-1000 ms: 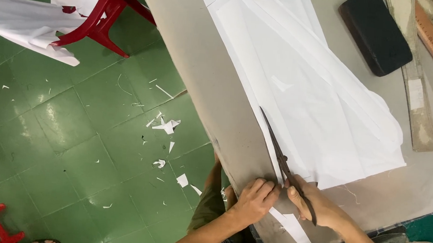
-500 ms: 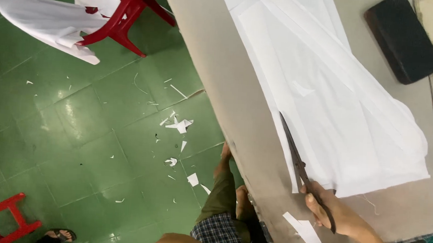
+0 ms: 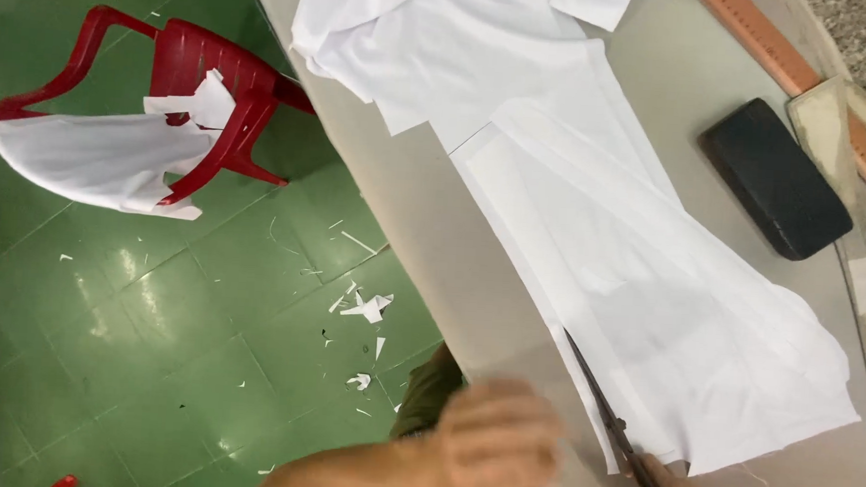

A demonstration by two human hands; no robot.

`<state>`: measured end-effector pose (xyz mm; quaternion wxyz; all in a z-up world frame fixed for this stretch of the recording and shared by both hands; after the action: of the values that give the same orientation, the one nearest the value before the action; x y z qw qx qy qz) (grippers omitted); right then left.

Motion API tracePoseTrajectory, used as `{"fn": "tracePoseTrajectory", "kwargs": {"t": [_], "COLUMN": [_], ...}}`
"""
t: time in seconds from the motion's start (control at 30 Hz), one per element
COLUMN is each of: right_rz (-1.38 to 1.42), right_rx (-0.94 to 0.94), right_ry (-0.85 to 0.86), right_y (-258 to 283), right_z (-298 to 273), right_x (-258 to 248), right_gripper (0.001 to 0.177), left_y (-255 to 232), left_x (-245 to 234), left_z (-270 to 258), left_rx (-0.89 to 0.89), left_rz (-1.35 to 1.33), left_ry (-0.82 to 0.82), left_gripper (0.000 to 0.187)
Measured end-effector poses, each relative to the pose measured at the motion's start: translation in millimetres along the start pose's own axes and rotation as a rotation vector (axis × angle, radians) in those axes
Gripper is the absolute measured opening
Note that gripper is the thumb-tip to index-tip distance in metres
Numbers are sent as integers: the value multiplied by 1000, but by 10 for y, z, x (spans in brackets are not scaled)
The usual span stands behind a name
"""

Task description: The person uses large shears to cut a white fabric piece laid on a work table, following a pattern outline. The person trims the edges and removes excess fabric strips, leaving a shaped piece on the table.

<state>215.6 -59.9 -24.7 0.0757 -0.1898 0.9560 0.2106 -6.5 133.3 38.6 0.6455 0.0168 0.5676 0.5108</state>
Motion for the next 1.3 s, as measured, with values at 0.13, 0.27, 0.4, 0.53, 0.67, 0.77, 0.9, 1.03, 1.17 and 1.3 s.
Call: {"fn": "tracePoseTrajectory", "kwargs": {"t": [0.13, 0.27, 0.4, 0.53, 0.67, 0.77, 0.9, 1.03, 1.17, 1.3], "right_rz": [38, -49, 131, 199, 190, 162, 234, -9, -106, 47], "right_rx": [65, 254, 264, 248, 72, 66, 87, -33, 76, 125], "right_ry": [161, 172, 263, 280, 289, 262, 221, 140, 135, 191], "right_y": [803, 853, 1522, 1356, 1395, 1209, 865, 1026, 1336, 1447], "right_z": [-359, -442, -576, -417, -378, -234, 45, -19, -191, -275], "right_x": [-343, -419, -534, -420, -366, -285, -191, -289, -402, -466], "right_gripper": [45, 82, 63, 47, 69, 69, 86, 75, 69, 64], "left_y": [714, 220, 207, 200, 179, 174, 156, 142, 133, 244], "left_x": [640, 817, 805, 787, 791, 801, 812, 828, 835, 796], "left_z": [769, 475, 514, 519, 502, 539, 537, 515, 511, 583], "left_rx": [36, 90, 38, 12, 18, 29, 20, 4, -1, -43], "left_rz": [-1184, -1034, -928, -943, -951, -848, -861, -875, -874, -907], "left_ry": [-105, 271, 265, 249, 309, 360, 377, 362, 356, 243], "left_gripper": [47, 79, 80, 79, 82, 83, 84, 85, 85, 81]}}
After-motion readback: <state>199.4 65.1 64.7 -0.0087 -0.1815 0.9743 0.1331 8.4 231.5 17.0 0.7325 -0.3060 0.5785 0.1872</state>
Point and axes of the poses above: each hand's wrist, its own z-axis towards the middle knuckle, its own x-axis out of the palm, y = z × x, the point moved 4 cm from there along z, towards the middle knuckle, and after that the axes turned 5 degrees about -y, right-handed, at the moved point
